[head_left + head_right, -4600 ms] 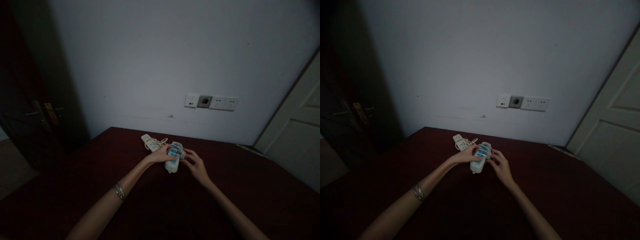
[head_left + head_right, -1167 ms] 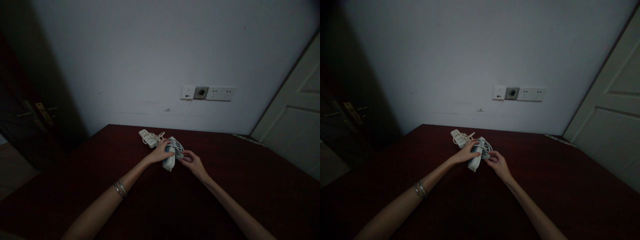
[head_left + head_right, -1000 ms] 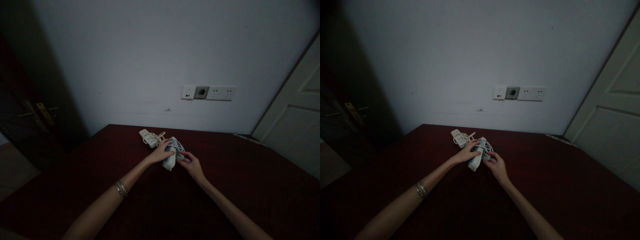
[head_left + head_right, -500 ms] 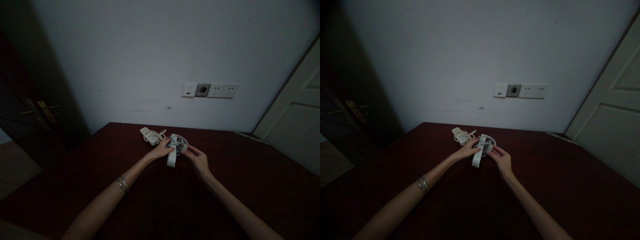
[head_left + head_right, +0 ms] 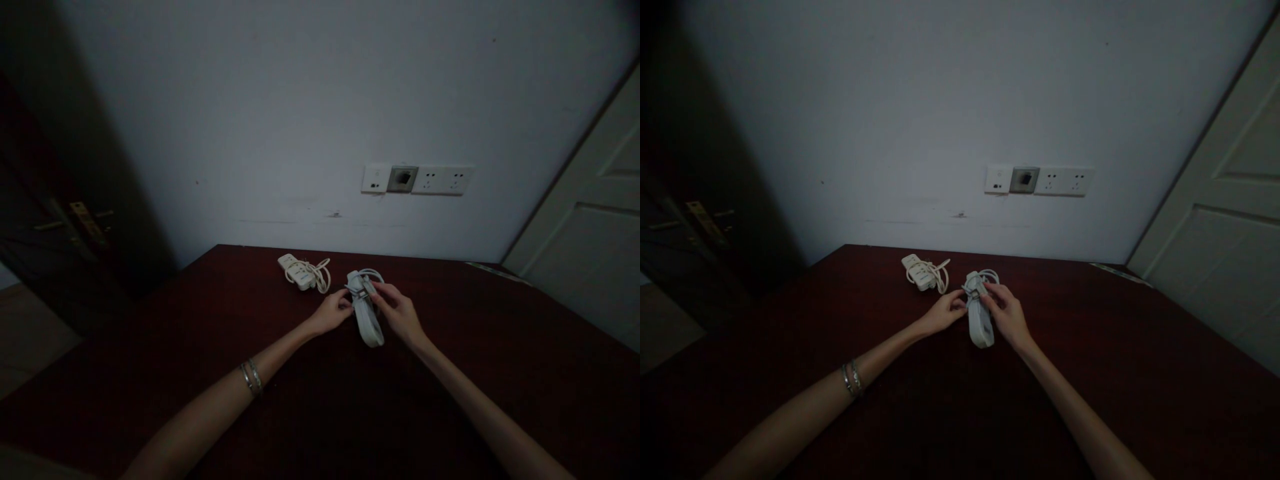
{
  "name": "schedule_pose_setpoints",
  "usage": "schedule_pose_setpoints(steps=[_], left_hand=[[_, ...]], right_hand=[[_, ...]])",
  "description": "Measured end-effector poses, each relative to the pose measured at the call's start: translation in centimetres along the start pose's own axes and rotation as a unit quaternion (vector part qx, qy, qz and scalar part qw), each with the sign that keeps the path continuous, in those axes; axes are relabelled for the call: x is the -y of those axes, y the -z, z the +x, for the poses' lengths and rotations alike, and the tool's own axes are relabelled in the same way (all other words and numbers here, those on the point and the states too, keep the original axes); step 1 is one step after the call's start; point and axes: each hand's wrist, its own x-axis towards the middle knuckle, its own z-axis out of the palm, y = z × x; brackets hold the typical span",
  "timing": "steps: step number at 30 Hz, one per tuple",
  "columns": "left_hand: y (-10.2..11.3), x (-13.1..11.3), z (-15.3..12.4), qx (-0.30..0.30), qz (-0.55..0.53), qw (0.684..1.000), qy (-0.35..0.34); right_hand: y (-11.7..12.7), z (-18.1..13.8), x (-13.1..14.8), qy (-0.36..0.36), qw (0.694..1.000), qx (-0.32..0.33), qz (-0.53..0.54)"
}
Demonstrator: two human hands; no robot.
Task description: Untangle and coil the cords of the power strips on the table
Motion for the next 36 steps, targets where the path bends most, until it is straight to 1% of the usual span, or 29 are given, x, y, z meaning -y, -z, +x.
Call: schedule_pose_setpoints(steps=[2, 4, 7, 10, 12, 14, 16, 20, 24, 27, 32, 36], left_hand=[[0.1, -0.2, 0.0, -0.019, 0.032, 0.999, -0.022], [0.4, -0.7, 0.0, -0.025, 0.065, 0.996, -0.058], [1.0, -1.6, -0.2, -0.033, 0.108, 0.990, -0.085], [1.5, -2.1, -0.2, -0.067, 0.152, 0.982, -0.085], [1.6, -2.3, -0.2, -0.089, 0.180, 0.975, -0.100], [1.7, -2.4, -0.2, -0.099, 0.197, 0.967, -0.127], [1.6, -2.5, -0.3, -0.092, 0.199, 0.965, -0.141], [1.6, -3.4, -0.9, -0.063, 0.188, 0.973, -0.121], [2.3, -4.4, -1.2, -0.046, 0.197, 0.972, -0.121], [2.9, -4.9, -1.2, -0.029, 0.217, 0.967, -0.127], [3.3, -5.1, -1.0, -0.019, 0.218, 0.969, -0.117], [3.7, -5.2, -0.7, -0.011, 0.192, 0.976, -0.100]], right_hand=[[-0.2, -0.1, -0.1, 0.008, 1.000, -0.006, -0.030], [-0.2, -0.1, -0.2, 0.022, 0.998, -0.009, -0.059], [-0.1, -0.2, -0.3, 0.069, 0.991, -0.002, -0.111], [0.2, -0.3, 0.0, 0.120, 0.981, 0.030, -0.152], [0.1, -0.4, 0.3, 0.130, 0.977, 0.055, -0.158], [-0.1, -0.5, 0.5, 0.125, 0.978, 0.070, -0.152], [-0.2, -0.6, 0.7, 0.119, 0.980, 0.075, -0.139], [-0.3, -0.7, 1.3, 0.100, 0.986, 0.061, -0.118], [-0.3, -0.7, 1.7, 0.080, 0.989, 0.044, -0.116], [-0.3, -0.6, 1.9, 0.084, 0.989, 0.037, -0.117], [-0.5, -0.6, 1.9, 0.108, 0.985, 0.059, -0.121], [-0.6, -0.6, 1.8, 0.081, 0.990, 0.067, -0.090]])
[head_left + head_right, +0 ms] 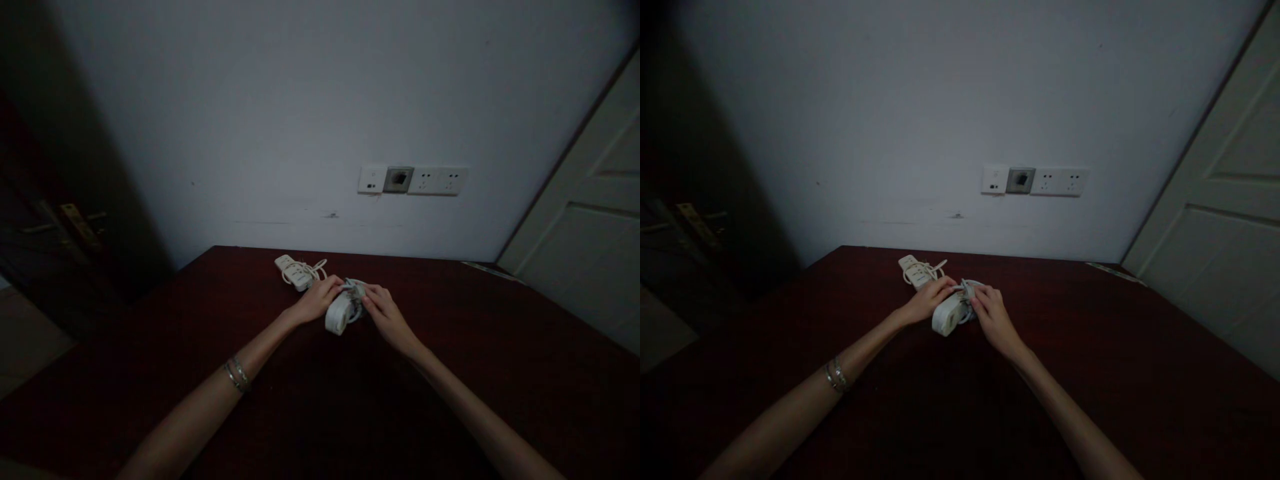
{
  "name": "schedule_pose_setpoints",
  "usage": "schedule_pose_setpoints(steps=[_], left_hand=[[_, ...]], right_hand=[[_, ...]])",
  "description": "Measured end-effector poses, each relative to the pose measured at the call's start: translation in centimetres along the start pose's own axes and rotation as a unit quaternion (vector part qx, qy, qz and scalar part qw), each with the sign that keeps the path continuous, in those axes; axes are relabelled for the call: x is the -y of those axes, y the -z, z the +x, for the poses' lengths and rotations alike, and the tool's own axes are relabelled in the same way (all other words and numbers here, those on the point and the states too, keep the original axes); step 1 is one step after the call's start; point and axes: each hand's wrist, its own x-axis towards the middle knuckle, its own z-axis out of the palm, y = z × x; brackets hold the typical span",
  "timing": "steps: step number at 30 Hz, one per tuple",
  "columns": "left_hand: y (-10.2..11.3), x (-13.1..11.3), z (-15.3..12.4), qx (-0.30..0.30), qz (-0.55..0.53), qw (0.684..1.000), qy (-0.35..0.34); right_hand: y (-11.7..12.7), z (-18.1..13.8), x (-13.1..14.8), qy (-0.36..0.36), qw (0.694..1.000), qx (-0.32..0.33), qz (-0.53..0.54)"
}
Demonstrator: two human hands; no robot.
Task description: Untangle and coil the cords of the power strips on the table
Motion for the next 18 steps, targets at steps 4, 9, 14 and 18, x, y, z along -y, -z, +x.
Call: schedule_pose_setpoints(steps=[4, 9, 14, 18], left_hand=[[0.2, -0.1, 0.2, 0.007, -0.030, 0.999, 0.011], [-0.1, -0.1, 0.4, 0.018, -0.076, 0.996, 0.053], [0.1, -0.1, 0.5, 0.055, -0.097, 0.992, 0.067], [0.5, -0.4, 0.5, 0.074, -0.141, 0.983, 0.094]], right_hand=[[0.7, 0.5, -0.1, -0.050, 0.995, 0.036, 0.085], [2.1, 1.1, -0.2, -0.130, 0.970, 0.099, 0.179], [2.2, 1.0, -0.5, -0.170, 0.964, 0.094, 0.184], [1.9, 0.9, -0.5, -0.137, 0.974, 0.089, 0.156]])
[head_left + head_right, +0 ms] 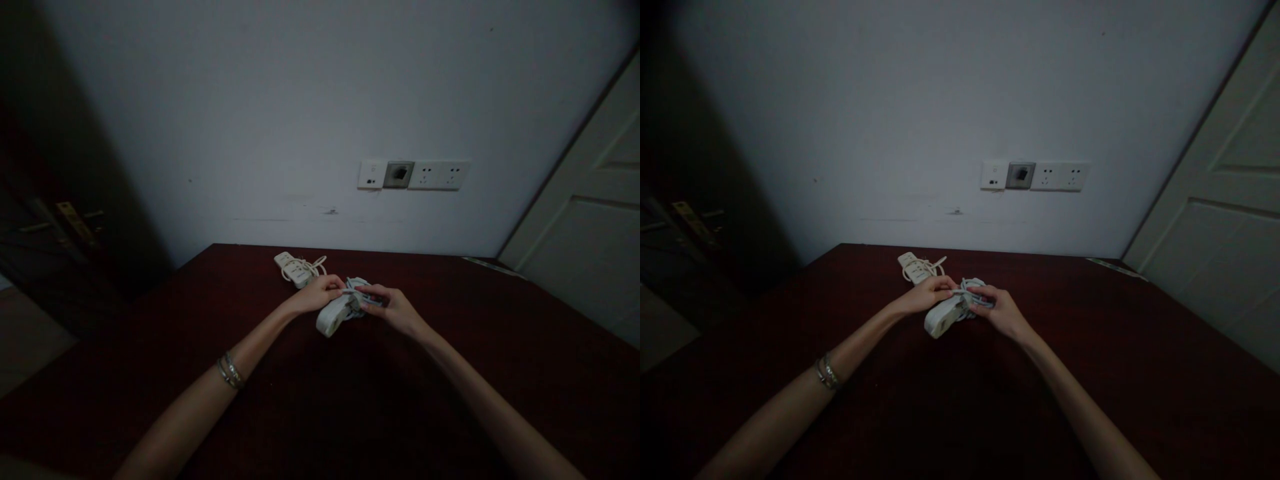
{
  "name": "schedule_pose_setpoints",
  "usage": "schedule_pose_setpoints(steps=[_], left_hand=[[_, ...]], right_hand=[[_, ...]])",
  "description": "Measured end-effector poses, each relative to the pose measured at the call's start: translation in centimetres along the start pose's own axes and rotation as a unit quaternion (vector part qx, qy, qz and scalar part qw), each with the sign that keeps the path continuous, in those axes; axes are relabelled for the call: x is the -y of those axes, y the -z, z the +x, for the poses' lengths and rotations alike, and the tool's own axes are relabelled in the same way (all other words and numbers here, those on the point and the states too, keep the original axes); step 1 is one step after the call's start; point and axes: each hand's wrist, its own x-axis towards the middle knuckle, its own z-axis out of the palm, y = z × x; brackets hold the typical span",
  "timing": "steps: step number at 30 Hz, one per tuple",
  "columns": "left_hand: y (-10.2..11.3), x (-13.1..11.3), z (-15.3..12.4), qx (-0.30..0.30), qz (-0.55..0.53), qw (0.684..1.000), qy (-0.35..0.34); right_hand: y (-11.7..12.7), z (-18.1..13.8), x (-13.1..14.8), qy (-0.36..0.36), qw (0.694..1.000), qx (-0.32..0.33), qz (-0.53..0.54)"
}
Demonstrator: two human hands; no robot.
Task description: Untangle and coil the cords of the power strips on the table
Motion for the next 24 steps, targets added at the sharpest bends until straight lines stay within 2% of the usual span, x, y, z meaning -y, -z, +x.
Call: schedule_pose_setpoints(steps=[3, 8, 13, 18, 24], left_hand=[[-0.2, -0.2, -0.1, 0.010, -0.034, 0.999, 0.018], [-1.0, 0.6, 0.2, -0.045, -0.013, 0.999, 0.023], [-1.5, 1.4, 0.4, -0.053, -0.027, 0.998, 0.036], [-1.9, 1.2, 0.3, -0.066, -0.085, 0.993, 0.043], [-1.9, 0.9, 0.2, -0.073, -0.103, 0.992, 0.027]], right_hand=[[-0.2, -0.1, 0.0, 0.011, 1.000, -0.009, -0.022], [-0.9, -0.2, 0.1, 0.022, 0.998, -0.037, -0.048], [-1.6, -0.5, 0.0, 0.039, 0.994, -0.054, -0.086], [-2.0, -0.7, -0.7, 0.040, 0.987, -0.050, -0.148], [-1.9, -0.8, -0.8, 0.097, 0.971, -0.039, -0.216]])
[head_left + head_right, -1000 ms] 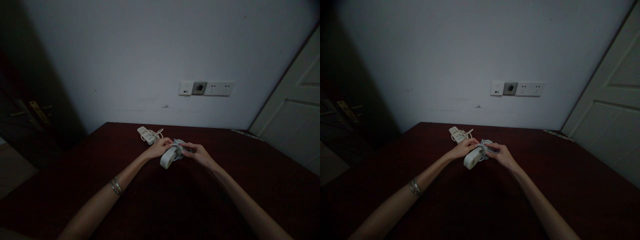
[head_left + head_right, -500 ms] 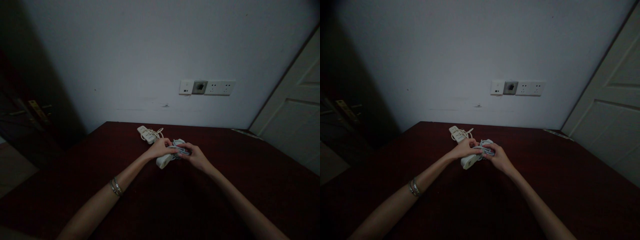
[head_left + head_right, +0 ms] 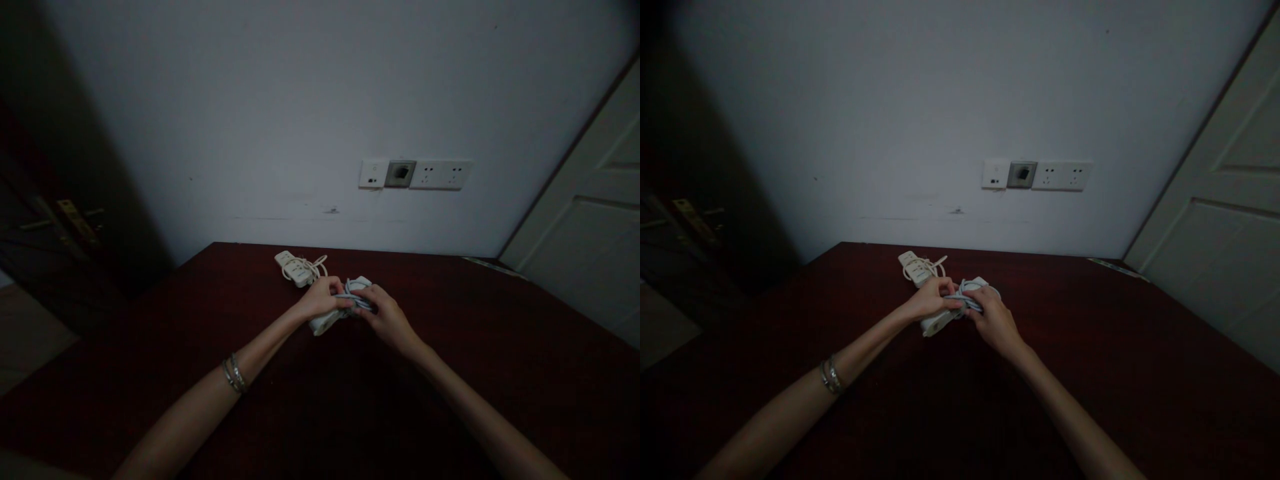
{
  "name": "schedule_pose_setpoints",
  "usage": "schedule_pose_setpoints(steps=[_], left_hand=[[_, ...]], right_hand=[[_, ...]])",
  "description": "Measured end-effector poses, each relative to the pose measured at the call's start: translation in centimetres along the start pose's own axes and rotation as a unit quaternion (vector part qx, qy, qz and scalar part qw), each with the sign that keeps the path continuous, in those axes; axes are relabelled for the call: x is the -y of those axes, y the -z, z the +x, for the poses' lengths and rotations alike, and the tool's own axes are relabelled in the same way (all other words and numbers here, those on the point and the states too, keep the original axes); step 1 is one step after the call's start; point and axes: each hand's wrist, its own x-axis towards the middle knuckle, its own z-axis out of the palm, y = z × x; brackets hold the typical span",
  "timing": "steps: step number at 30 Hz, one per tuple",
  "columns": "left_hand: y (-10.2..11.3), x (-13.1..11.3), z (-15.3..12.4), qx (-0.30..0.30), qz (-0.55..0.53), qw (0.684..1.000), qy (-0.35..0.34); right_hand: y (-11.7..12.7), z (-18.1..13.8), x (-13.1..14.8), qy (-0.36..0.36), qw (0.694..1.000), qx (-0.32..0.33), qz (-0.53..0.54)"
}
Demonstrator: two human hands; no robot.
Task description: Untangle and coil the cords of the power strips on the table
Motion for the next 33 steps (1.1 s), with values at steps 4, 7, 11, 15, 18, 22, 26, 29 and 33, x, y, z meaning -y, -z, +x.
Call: schedule_pose_setpoints(steps=[4, 7, 11, 15, 18, 22, 26, 29, 33], left_hand=[[0.0, 0.1, 0.0, -0.007, 0.038, 0.999, -0.020], [0.0, 0.3, 0.1, -0.017, 0.058, 0.998, -0.029], [0.2, 0.4, 0.2, -0.025, 0.093, 0.995, -0.015], [0.6, 0.1, 0.1, 0.007, 0.129, 0.991, -0.016], [0.7, -0.6, -0.3, 0.024, 0.175, 0.983, -0.041], [0.5, -1.4, -0.8, 0.012, 0.218, 0.975, -0.050], [0.1, -1.7, -0.8, -0.009, 0.222, 0.974, -0.029], [0.1, -1.6, -0.7, 0.003, 0.208, 0.978, -0.032], [0.1, -1.5, -0.7, 0.014, 0.196, 0.980, -0.040]], right_hand=[[0.5, 0.0, 0.4, 0.053, 0.998, 0.018, -0.009], [0.6, -0.1, 0.6, 0.073, 0.997, 0.020, -0.029], [0.3, -0.2, 0.7, 0.084, 0.995, -0.004, -0.048], [0.4, -0.2, 0.7, 0.059, 0.995, -0.030, -0.072], [0.7, -0.3, 1.0, 0.031, 0.992, -0.032, -0.115], [0.9, -0.5, 1.6, 0.034, 0.983, -0.028, -0.176], [0.8, -0.6, 2.5, 0.041, 0.976, -0.021, -0.212], [0.8, -0.6, 2.8, 0.026, 0.978, -0.027, -0.207], [0.6, -0.7, 2.7, 0.002, 0.982, -0.034, -0.188]])
